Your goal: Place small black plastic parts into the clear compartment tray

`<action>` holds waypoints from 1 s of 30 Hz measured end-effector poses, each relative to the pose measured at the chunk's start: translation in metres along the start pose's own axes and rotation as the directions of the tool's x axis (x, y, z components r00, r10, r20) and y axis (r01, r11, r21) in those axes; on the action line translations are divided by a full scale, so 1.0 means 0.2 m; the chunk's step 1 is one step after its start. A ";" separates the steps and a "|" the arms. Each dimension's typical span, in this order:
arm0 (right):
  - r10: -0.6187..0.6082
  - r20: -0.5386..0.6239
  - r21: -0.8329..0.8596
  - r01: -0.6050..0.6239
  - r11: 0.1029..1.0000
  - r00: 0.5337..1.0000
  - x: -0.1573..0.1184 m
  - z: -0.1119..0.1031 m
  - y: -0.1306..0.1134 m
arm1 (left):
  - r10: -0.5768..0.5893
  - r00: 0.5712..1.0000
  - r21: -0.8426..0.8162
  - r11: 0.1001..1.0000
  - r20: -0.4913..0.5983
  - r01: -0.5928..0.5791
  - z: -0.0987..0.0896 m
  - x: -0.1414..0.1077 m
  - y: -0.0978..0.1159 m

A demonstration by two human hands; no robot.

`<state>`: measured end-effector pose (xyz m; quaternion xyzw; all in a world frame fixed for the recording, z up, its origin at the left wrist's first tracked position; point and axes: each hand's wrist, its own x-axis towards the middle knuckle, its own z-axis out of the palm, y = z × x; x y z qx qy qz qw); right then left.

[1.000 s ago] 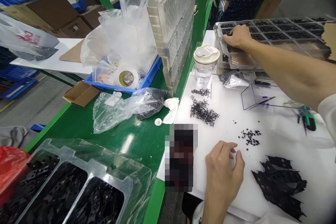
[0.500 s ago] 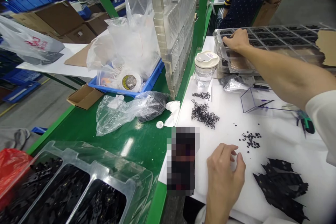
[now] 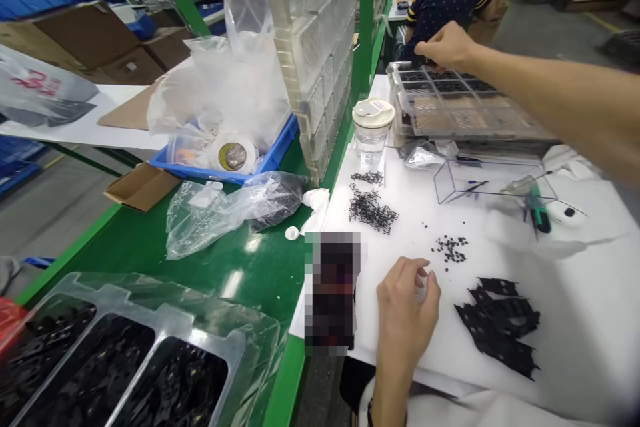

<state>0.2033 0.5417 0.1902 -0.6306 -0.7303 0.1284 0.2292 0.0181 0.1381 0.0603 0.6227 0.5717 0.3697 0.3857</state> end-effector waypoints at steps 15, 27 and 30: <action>-0.385 0.634 0.333 0.213 0.919 0.670 -1.52 -0.33 -0.33 | 0.098 0.995 0.023 0.995 -0.030 -0.098 0.00 -0.01 -0.03; -0.209 0.201 0.063 0.200 0.978 0.957 -2.05 0.10 0.04 | 0.164 0.986 0.116 0.981 -0.037 -0.159 -0.01 -0.01 -0.02; -0.214 0.135 0.121 0.199 0.973 0.967 -2.08 0.10 0.05 | 0.187 0.982 0.143 0.973 -0.038 -0.180 -0.01 -0.02 -0.03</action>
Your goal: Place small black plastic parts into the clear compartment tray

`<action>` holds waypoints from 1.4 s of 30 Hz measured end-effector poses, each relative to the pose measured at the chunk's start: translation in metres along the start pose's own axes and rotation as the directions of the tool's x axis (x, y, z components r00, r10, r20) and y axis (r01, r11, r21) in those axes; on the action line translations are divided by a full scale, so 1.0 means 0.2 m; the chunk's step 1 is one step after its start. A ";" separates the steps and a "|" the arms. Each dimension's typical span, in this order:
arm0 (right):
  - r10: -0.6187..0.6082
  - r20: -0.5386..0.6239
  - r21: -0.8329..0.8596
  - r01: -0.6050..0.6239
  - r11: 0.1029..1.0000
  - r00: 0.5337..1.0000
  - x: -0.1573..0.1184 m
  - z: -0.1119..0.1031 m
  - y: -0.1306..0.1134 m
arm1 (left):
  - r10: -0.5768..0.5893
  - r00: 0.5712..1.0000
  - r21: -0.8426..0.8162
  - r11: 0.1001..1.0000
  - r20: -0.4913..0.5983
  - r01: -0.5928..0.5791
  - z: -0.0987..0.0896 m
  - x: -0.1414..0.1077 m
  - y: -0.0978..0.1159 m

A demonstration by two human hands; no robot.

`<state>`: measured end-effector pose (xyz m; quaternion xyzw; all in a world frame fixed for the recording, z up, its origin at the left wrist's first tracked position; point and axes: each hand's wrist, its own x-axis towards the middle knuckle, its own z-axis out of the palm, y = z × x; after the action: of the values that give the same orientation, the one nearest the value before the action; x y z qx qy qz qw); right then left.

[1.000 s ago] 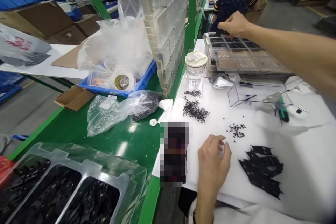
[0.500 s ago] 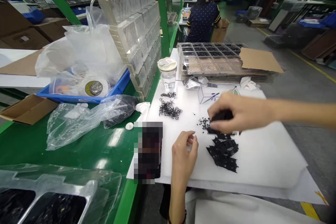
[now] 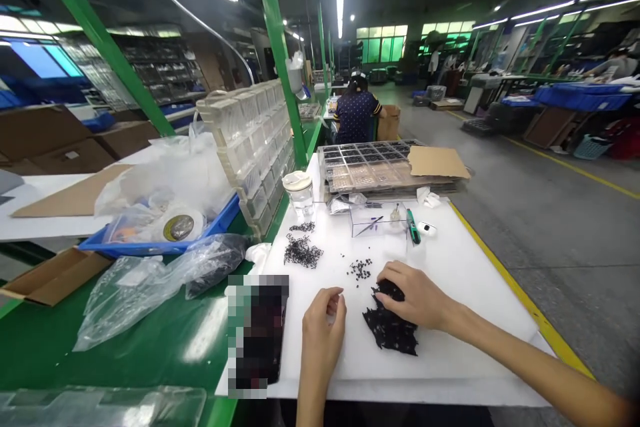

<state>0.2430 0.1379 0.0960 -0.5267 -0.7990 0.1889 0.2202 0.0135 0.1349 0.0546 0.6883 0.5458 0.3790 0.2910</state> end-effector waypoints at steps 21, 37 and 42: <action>-0.013 -0.289 0.347 0.117 0.931 0.957 -0.28 0.06 0.16 | 0.039 0.999 0.021 0.999 -0.025 -0.039 0.03 0.00 -0.01; 0.454 -0.625 0.475 -0.153 0.867 0.636 -0.58 0.18 0.27 | -0.026 0.996 -0.212 0.977 -0.088 0.007 0.03 -0.35 0.24; 0.557 -0.590 0.543 -0.223 0.809 0.584 -0.57 0.17 0.26 | 0.027 0.996 -0.131 0.991 -0.087 -0.038 -0.16 -0.55 0.40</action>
<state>0.3031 0.0486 0.0223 -0.6643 -0.4448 0.1727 0.5753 0.0167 0.0093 0.1153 0.6595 0.5202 0.4478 0.3063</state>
